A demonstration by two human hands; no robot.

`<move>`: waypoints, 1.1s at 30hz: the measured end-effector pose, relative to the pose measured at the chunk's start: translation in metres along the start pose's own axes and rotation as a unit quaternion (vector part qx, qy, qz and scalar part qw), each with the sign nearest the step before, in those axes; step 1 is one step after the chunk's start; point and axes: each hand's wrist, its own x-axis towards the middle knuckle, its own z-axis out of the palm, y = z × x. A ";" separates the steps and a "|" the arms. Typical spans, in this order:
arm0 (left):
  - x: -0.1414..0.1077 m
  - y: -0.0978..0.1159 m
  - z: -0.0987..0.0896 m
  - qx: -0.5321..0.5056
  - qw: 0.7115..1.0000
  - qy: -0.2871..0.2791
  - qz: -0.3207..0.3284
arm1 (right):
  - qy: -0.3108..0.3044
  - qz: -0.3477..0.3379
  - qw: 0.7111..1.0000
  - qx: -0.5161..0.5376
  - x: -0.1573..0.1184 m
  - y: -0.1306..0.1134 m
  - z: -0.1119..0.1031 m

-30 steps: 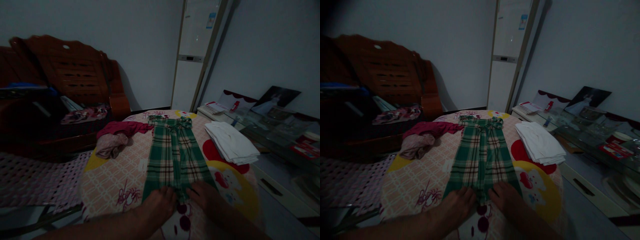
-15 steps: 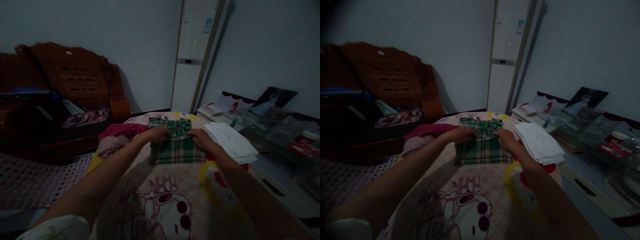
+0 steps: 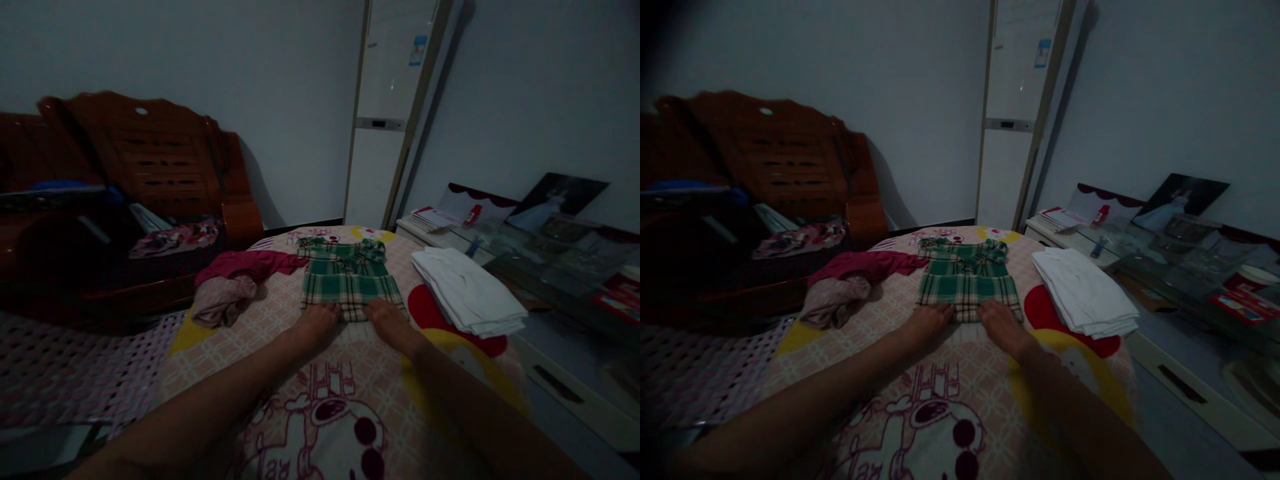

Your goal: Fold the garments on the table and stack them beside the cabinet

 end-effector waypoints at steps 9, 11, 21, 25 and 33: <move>-0.025 -0.009 -0.046 -0.171 0.966 -0.088 0.175 | -0.093 -0.076 0.975 0.186 -0.029 0.003 -0.029; -0.034 -0.004 -0.051 -0.225 0.930 -0.152 0.248 | -0.124 -0.094 0.961 0.231 -0.046 -0.002 -0.034; -0.028 0.021 -0.018 -0.390 0.745 -0.394 0.371 | -0.421 -0.158 0.791 0.415 -0.062 -0.025 -0.036; 0.007 -0.011 -0.052 -0.330 0.879 -0.210 0.274 | -0.333 -0.092 0.802 0.488 -0.037 -0.006 -0.054; 0.086 -0.115 -0.052 -0.129 0.949 0.154 -0.243 | 0.177 0.171 0.937 0.248 0.036 0.072 -0.047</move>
